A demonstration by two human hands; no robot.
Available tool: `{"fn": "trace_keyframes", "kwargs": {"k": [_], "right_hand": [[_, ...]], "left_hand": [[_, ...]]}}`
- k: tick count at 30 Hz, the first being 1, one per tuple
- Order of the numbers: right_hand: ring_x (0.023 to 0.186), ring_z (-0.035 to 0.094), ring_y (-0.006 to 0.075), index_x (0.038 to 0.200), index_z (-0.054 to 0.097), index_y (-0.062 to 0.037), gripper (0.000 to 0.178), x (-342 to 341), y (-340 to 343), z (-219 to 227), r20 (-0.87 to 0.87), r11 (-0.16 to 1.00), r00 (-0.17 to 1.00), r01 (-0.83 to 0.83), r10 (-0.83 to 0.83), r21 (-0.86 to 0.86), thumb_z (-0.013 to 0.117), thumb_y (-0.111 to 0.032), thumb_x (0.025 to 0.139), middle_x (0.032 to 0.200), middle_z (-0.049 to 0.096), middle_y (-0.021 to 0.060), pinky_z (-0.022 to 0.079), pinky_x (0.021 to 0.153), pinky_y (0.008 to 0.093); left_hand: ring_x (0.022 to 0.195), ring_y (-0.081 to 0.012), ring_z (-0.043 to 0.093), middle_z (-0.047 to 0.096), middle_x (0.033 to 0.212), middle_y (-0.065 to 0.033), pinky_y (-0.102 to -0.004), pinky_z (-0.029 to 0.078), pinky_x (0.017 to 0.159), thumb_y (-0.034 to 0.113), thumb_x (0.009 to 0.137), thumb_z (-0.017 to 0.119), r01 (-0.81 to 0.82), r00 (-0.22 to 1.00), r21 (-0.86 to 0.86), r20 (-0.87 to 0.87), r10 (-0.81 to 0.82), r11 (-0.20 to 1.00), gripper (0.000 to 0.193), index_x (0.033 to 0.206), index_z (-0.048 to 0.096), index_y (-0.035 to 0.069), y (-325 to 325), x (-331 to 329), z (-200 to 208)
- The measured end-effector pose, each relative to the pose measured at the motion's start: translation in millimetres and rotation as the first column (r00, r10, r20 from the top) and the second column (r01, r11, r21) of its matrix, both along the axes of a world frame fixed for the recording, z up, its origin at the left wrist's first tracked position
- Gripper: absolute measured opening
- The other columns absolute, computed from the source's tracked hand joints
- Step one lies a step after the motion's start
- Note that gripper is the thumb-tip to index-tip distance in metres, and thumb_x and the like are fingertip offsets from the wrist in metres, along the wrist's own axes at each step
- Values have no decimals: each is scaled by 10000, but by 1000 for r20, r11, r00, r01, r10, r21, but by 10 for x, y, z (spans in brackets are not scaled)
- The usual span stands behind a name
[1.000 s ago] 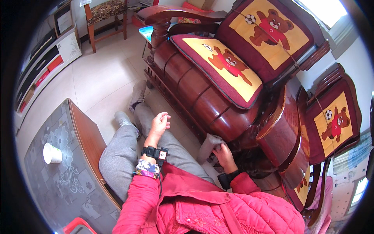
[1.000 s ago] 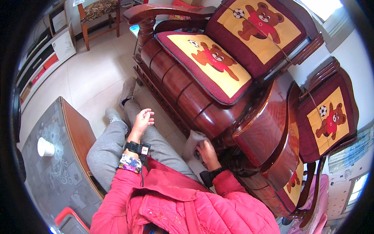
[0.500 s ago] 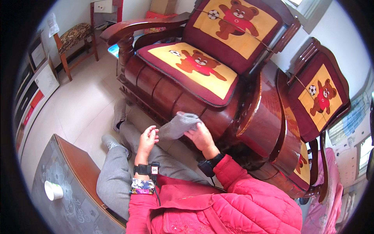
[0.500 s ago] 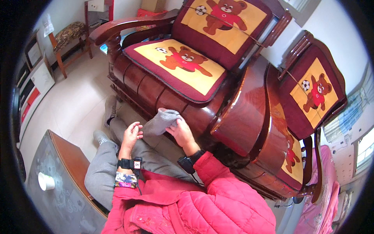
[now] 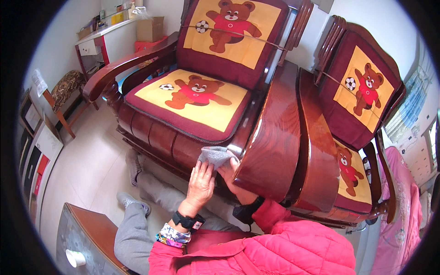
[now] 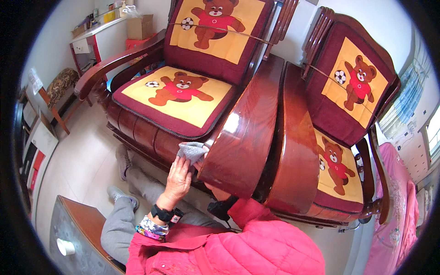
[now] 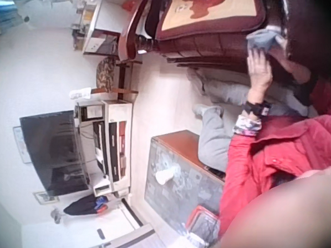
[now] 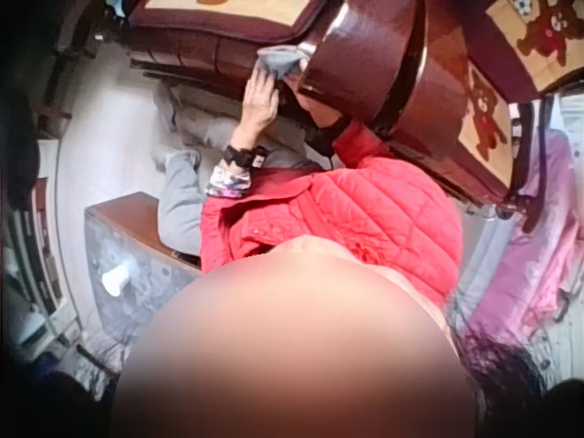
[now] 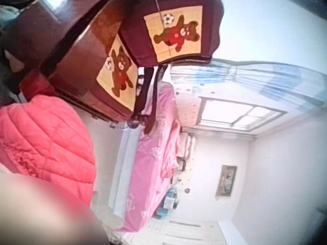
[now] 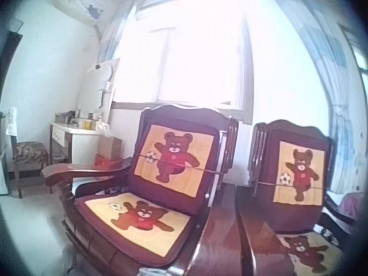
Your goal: The person wipes the wooden frame and armrests of a sofa with a cloth, then cleans the glass surface of a nearby table. The person uses a gray cloth to wipe the furniture and table surfaces in a living room.
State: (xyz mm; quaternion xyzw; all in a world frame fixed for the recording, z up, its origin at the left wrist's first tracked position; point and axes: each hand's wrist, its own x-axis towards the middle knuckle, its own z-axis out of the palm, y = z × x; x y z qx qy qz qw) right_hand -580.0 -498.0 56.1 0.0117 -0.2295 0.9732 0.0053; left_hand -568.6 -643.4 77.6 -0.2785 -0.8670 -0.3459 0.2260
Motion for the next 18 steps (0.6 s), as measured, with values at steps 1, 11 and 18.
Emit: {"fn": "trace_keyframes", "kwargs": {"k": [1, 11, 18], "right_hand": [[1114, 441, 210, 1217, 415, -86, 367, 63, 68, -8, -36, 999, 999, -24, 23, -22, 451, -259, 896, 1173, 497, 62, 348, 950, 378], [1117, 431, 223, 1220, 411, -58, 376, 906, 597, 714, -173, -471, 834, 452, 524, 757, 412, -251, 897, 1197, 470, 87, 341, 940, 343], [1130, 428, 194, 1241, 369, 34, 444, 883, 592, 107, -143, -21, 917, 162, 373, 987, 510, -147, 861, 1256, 415, 159, 358, 929, 312]], "left_hand": [[1153, -395, 384, 451, 1199, -168, -516, 324, 941, 101, 741, 557, -9, 1000, -26, -19, 8, 1000, 419, 1146, 484, 21, 72, -23, -10], [1171, -326, 388, 460, 1209, -95, -524, 337, 941, 188, 635, 646, 135, 989, -97, -54, -140, 986, 546, 1156, 506, 106, 291, -186, 106], [1179, -287, 393, 432, 1257, -81, -481, 312, 979, 251, 630, 619, -29, 1000, -262, -10, 27, 965, 577, 1185, 490, 158, 120, -365, 117]]}}
